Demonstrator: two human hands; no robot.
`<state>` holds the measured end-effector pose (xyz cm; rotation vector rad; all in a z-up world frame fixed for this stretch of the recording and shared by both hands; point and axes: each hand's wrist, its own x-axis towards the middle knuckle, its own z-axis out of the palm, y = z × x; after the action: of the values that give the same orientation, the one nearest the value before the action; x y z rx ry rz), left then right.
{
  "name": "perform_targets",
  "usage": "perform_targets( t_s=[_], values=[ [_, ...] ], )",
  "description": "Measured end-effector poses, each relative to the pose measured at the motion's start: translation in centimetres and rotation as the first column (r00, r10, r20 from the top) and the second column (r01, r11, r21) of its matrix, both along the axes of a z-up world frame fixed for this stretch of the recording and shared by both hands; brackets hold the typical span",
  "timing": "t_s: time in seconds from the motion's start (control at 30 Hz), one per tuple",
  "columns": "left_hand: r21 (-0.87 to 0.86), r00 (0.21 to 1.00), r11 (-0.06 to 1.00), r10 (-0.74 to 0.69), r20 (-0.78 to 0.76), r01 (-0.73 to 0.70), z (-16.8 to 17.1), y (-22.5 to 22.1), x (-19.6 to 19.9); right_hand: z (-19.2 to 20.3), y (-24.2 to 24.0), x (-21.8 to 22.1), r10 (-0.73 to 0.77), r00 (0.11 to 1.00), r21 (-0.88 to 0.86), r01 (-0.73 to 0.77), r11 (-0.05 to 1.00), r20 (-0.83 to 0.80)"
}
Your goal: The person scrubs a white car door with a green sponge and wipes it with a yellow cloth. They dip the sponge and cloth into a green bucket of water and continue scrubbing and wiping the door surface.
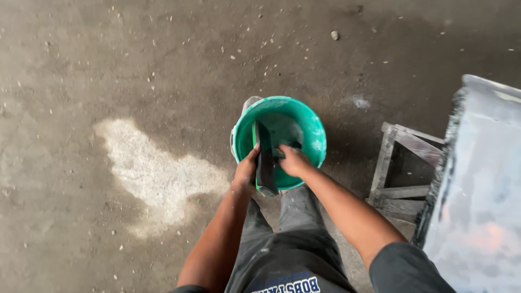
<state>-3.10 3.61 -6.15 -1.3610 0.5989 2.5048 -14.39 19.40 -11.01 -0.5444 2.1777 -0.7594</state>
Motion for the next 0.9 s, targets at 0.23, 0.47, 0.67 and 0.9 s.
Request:
perform_targets(
  t_s=[0.23,0.47,0.67,0.9],
  values=[
    [0.018,0.984,0.997,0.065,0.165,-0.069,0.6,-0.5,-0.6,-9.9,-2.1,3.4,0.199,0.980,-0.015,-0.199,0.980,-0.013],
    [0.046,0.992,0.991,0.126,0.032,-0.127,-0.9,-0.2,0.2,-10.5,-0.8,4.6,0.251,0.967,0.013,-0.251,0.968,-0.038],
    [0.038,0.993,0.993,0.113,0.016,-0.114,-0.5,-0.2,-1.4,3.0,0.2,1.9,0.157,0.983,0.049,-0.153,0.987,-0.094],
    [-0.045,1.000,0.999,-0.015,-0.019,0.014,-0.1,-0.1,-1.7,22.8,3.0,3.1,-0.199,0.976,-0.342,0.216,0.915,0.083]
  ],
)
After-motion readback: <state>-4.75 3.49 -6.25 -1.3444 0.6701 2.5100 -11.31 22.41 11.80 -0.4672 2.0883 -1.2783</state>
